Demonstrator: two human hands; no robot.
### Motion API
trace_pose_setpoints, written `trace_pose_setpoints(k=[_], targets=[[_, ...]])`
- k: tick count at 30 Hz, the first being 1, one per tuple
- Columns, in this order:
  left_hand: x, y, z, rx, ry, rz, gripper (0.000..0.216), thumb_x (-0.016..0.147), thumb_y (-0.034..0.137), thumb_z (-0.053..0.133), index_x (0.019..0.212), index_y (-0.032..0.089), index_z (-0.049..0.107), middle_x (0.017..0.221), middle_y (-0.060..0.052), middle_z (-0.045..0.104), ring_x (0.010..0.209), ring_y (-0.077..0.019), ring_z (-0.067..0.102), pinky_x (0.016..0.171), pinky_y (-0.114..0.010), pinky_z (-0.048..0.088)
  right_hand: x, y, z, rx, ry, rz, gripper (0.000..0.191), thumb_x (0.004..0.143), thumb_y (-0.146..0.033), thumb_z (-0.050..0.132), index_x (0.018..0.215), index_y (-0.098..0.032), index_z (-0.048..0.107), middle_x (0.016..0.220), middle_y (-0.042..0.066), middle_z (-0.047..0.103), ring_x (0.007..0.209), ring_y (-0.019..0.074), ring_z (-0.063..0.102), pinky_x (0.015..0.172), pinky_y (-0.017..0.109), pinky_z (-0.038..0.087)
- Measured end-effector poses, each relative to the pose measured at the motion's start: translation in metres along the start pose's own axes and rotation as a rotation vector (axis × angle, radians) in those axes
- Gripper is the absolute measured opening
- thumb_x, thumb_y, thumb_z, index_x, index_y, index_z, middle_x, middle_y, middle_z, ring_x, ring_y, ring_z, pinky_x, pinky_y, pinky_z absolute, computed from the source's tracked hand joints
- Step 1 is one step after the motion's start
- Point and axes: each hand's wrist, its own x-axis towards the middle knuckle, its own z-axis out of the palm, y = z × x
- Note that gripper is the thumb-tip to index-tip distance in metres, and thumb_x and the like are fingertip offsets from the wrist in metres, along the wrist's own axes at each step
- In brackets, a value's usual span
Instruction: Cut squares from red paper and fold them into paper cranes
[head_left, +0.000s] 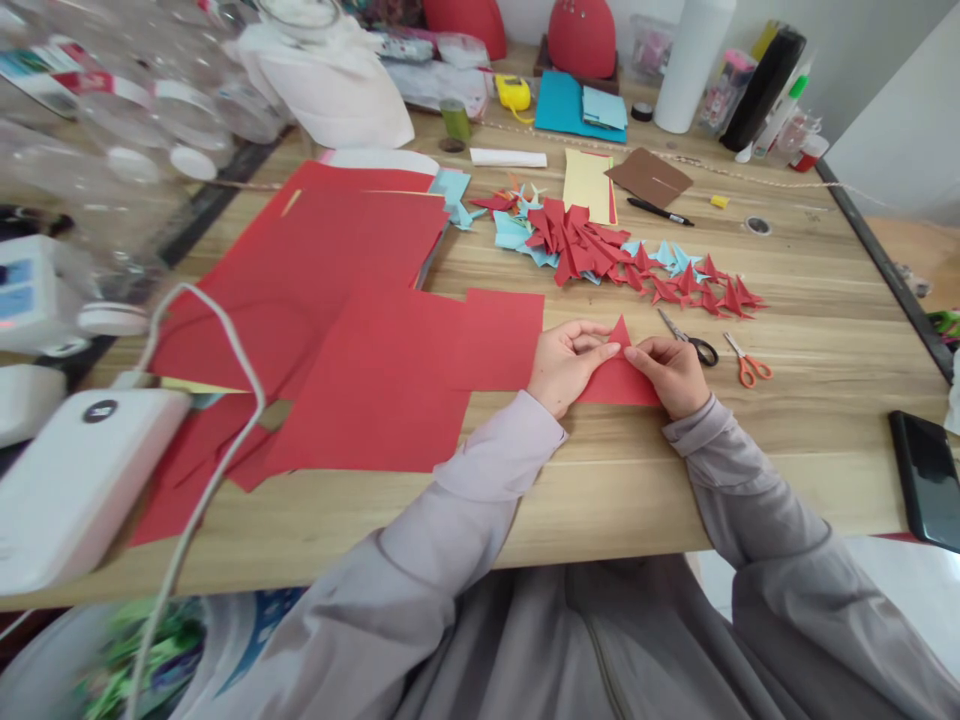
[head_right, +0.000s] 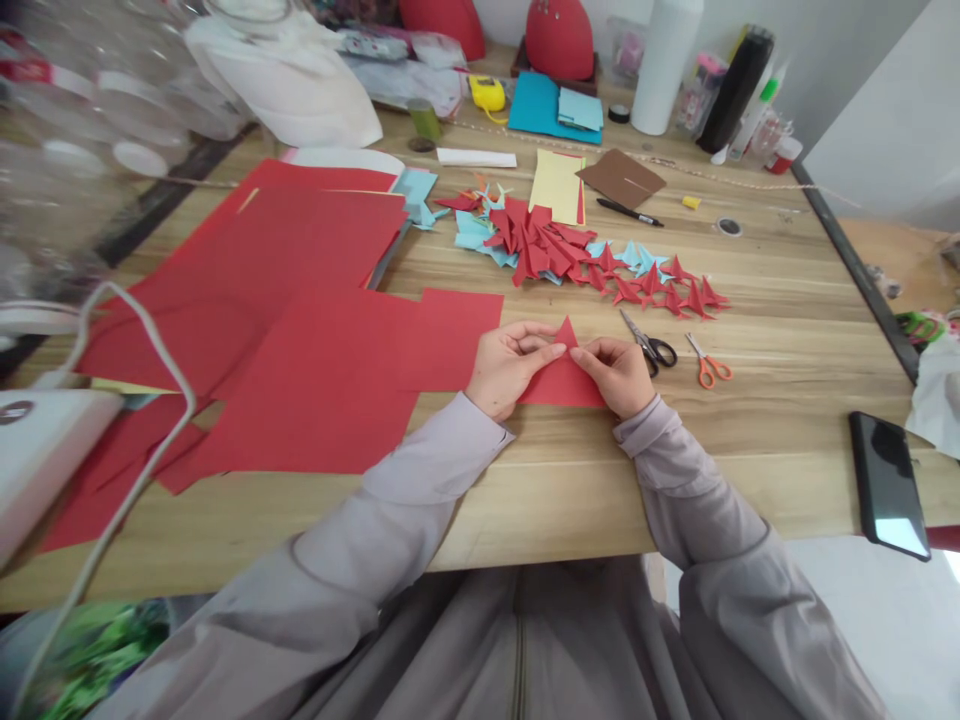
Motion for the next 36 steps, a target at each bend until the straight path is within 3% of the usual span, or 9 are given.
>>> trace_pose_setpoints(k=[7, 16, 24, 28, 36], targets=[[0.0006, 0.0007, -0.0012, -0.036, -0.025, -0.089, 0.032, 0.060, 0.030, 0.079, 0.085, 0.015, 0.067, 0.067, -0.001, 0.068, 0.064, -0.0131, 0.061, 0.065, -0.027, 0.048, 0.0001, 0.0008, -0.0005, -0.050, -0.001, -0.041, 0.034, 0.066, -0.049, 0.073, 0.061, -0.016, 0.065, 0.057, -0.001, 0.059, 0.053, 0.0097, 0.047, 0.052, 0.025, 0.039], [0.0015, 0.0001, -0.0026, 0.079, -0.017, 0.048, 0.025, 0.059, 0.021, 0.078, 0.080, 0.014, 0.067, 0.051, 0.005, 0.057, 0.048, -0.0070, 0.046, 0.054, -0.023, 0.038, -0.0027, -0.0068, 0.0022, -0.080, -0.125, -0.016, 0.039, 0.067, -0.055, 0.071, 0.064, -0.017, 0.063, 0.057, -0.002, 0.055, 0.052, 0.0088, 0.044, 0.048, 0.023, 0.036], [0.0000, -0.0017, -0.0023, -0.039, -0.080, -0.082, 0.037, 0.057, 0.028, 0.081, 0.089, 0.014, 0.066, 0.071, -0.002, 0.069, 0.066, -0.0138, 0.062, 0.069, -0.030, 0.050, 0.0018, -0.0016, 0.0021, -0.059, -0.098, -0.048, 0.042, 0.065, -0.058, 0.071, 0.062, -0.017, 0.060, 0.054, -0.003, 0.052, 0.051, 0.0084, 0.042, 0.048, 0.024, 0.036], [-0.0001, -0.0027, -0.0028, -0.015, -0.048, -0.082, 0.043, 0.053, 0.027, 0.083, 0.090, 0.014, 0.066, 0.081, -0.005, 0.071, 0.071, -0.0152, 0.064, 0.073, -0.032, 0.051, 0.0033, 0.0011, 0.0007, -0.042, -0.070, -0.036, 0.043, 0.063, -0.058, 0.073, 0.063, -0.017, 0.061, 0.054, -0.003, 0.053, 0.050, 0.0082, 0.041, 0.048, 0.024, 0.034], [0.0022, -0.0010, -0.0073, -0.068, -0.099, -0.168, 0.039, 0.051, 0.021, 0.085, 0.085, 0.013, 0.068, 0.063, 0.000, 0.067, 0.061, -0.0131, 0.063, 0.068, -0.030, 0.051, -0.0008, -0.0035, 0.0010, 0.017, -0.099, 0.040, 0.039, 0.062, -0.055, 0.075, 0.066, -0.018, 0.064, 0.059, -0.001, 0.060, 0.052, 0.0100, 0.048, 0.049, 0.024, 0.039]])
